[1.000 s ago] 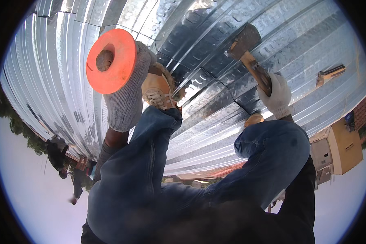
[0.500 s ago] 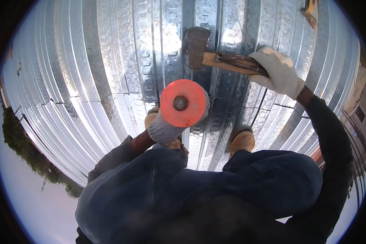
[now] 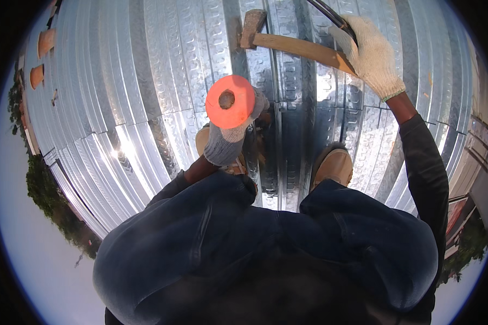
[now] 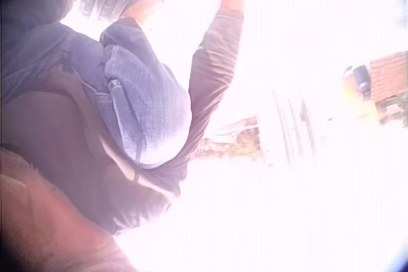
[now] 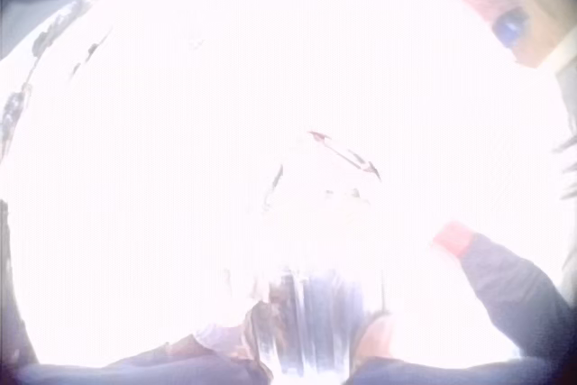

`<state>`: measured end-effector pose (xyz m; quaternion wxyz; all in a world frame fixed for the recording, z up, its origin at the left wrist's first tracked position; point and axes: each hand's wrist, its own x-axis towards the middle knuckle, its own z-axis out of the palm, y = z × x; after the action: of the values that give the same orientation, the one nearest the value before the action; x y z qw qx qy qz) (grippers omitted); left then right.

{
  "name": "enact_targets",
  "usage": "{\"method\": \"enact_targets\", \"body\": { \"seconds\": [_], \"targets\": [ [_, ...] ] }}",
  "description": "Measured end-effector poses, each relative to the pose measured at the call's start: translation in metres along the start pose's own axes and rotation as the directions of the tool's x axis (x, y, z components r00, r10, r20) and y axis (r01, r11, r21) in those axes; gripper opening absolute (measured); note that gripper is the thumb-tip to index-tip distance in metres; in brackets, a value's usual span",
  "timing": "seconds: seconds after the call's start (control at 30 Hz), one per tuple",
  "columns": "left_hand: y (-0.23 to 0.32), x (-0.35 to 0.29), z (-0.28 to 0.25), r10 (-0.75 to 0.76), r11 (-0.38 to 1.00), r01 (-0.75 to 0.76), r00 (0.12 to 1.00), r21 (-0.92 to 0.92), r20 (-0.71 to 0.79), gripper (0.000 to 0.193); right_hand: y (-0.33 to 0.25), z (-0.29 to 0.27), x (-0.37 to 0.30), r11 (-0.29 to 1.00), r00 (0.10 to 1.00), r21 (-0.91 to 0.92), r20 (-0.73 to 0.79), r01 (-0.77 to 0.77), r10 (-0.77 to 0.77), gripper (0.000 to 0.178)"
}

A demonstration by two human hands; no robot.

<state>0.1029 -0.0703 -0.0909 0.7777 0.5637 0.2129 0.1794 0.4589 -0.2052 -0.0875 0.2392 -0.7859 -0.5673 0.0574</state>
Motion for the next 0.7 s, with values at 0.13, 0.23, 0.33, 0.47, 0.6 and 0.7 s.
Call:
{"method": "enact_targets", "body": {
  "seconds": [0.13, 0.23, 0.33, 0.47, 0.6, 0.7],
  "targets": [
    [-0.022, 0.006, -0.006, -0.035, 0.939, 0.068, 0.994, 0.337, -0.102, 0.012, 0.015, 0.005, -0.033, 0.942, 0.942, -0.088, -0.128, -0.323, 0.311, 0.061],
    [-0.026, 0.014, -0.001, -0.061, 0.91, 0.084, 0.996, 0.405, -0.07, 0.015, 0.026, 0.002, -0.068, 0.824, 0.826, -0.07, -0.064, -0.563, 0.559, 0.065],
    [-0.03, 0.035, 0.016, -0.09, 0.901, 0.058, 0.994, 0.43, 0.055, 0.02, 0.05, -0.014, -0.126, 0.718, 0.745, -0.212, -0.088, -0.663, 0.661, 0.065],
    [-0.031, 0.051, 0.021, -0.094, 0.866, 0.044, 0.993, 0.498, 0.077, 0.024, 0.048, 0.002, -0.169, 0.684, 0.721, -0.284, -0.042, -0.672, 0.692, 0.061],
    [-0.009, 0.067, 0.043, -0.184, 0.955, 0.19, 0.982, 0.229, -0.05, 0.032, 0.043, 0.008, -0.192, 0.671, 0.697, -0.25, -0.023, -0.698, 0.716, 0.054],
    [-0.017, 0.08, 0.036, -0.137, 0.974, 0.143, 0.989, 0.174, -0.046, 0.036, 0.046, 0.013, -0.194, 0.672, 0.712, -0.274, -0.079, -0.688, 0.697, 0.054]
  ]
}}
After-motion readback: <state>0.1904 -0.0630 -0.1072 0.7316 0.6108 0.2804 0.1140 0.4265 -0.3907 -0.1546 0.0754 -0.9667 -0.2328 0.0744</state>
